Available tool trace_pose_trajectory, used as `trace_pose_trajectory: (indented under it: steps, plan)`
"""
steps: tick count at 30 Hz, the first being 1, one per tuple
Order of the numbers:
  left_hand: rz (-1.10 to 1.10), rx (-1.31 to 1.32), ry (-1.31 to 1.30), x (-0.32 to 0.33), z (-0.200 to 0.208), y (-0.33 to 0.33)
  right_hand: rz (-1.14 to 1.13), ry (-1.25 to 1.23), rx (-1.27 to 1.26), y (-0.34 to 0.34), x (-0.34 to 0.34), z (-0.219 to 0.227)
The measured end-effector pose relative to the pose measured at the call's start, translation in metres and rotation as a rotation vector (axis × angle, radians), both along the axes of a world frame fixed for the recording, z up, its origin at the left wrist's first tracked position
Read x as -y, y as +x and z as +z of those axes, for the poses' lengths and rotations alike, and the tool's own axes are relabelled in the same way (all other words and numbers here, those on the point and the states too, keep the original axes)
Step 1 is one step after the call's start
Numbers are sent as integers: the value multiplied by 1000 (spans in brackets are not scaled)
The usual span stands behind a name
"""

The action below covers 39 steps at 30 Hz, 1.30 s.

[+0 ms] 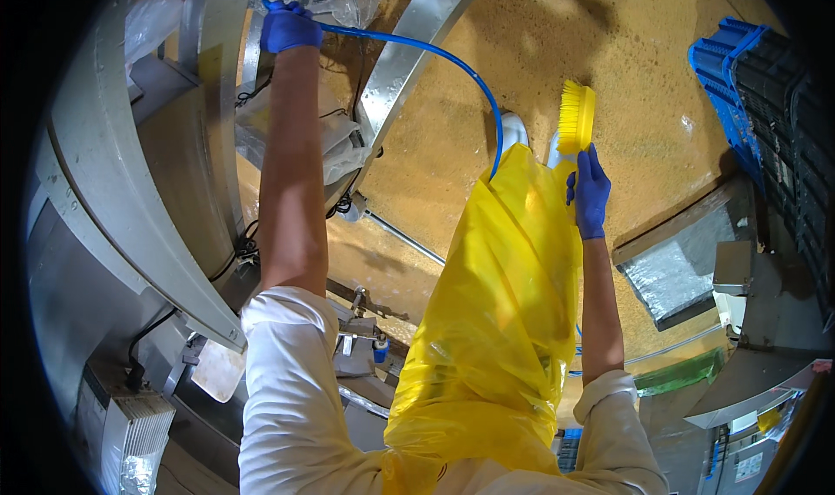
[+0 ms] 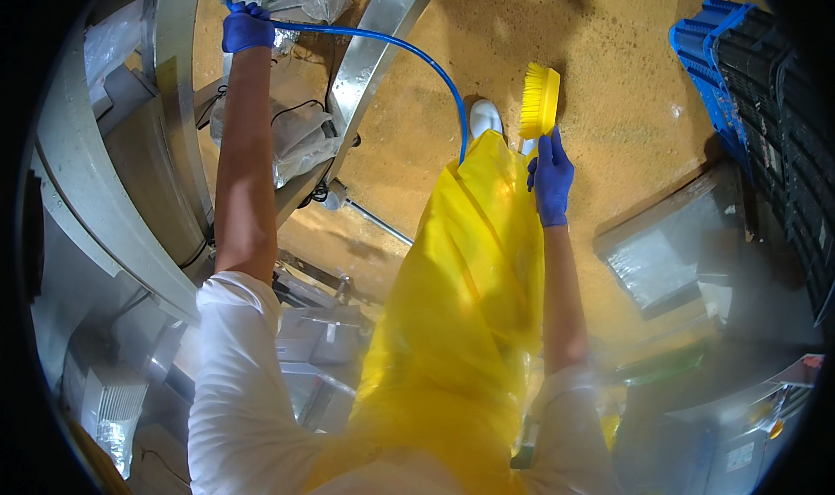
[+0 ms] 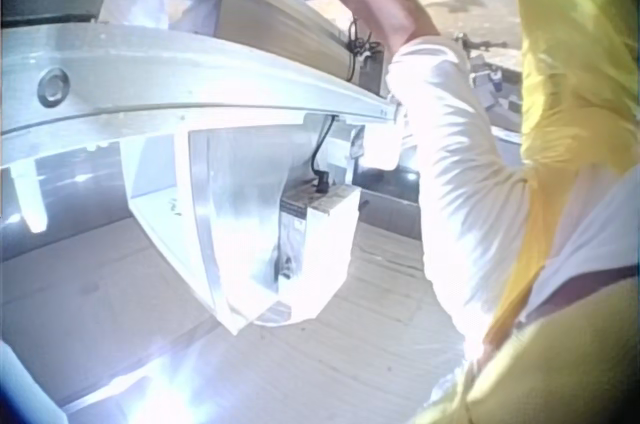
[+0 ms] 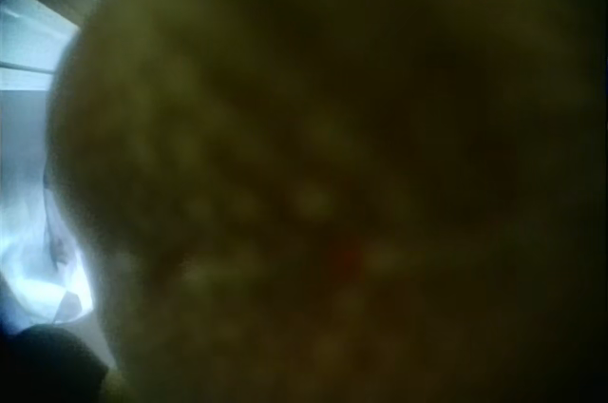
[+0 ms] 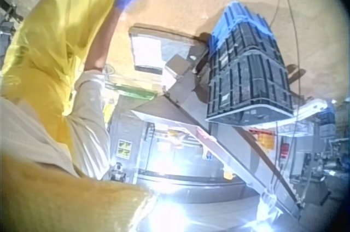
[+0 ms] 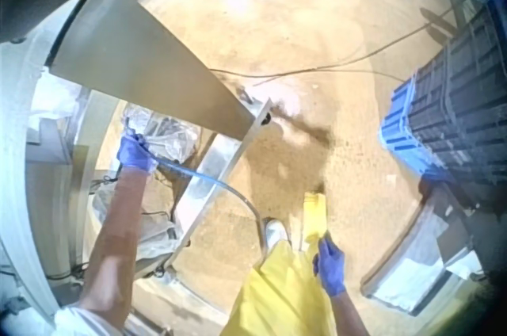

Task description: The person scrubs various parts of a white industrial machine using a yellow brush and a blue hose. They systematically clean rollers, frames, and other components while wearing blue gloves and a yellow apron.

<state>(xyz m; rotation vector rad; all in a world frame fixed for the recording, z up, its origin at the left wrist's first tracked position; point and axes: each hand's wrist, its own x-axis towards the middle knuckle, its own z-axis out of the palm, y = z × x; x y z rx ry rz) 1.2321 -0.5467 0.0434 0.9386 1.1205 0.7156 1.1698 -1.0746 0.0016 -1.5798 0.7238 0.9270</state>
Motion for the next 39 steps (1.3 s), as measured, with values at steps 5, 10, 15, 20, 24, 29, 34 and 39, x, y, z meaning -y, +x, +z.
trace_pose_trajectory:
  steps: [5,10,15,20,24,29,34,39]
  plan:
    - [353,-248,140,-30,12,-5,-3,-3,-2,3,-4,0]
    - [377,-236,125,-29,8,-19,-4,23,9,4,-4,-4]
    - [238,-263,96,-10,-3,-58,6,12,-9,5,-3,-1]
    - [261,-375,46,-5,-16,-106,37,-12,-30,1,-1,2]
    - [137,-309,66,15,-10,-107,55,-32,-44,1,4,2]
    - [138,-285,128,-7,-5,-111,91,-40,-49,5,1,10]
    - [199,-278,137,-19,-8,-112,142,-32,-15,7,0,10]
    - [196,-324,176,-25,-5,-124,144,-27,-16,4,0,8]
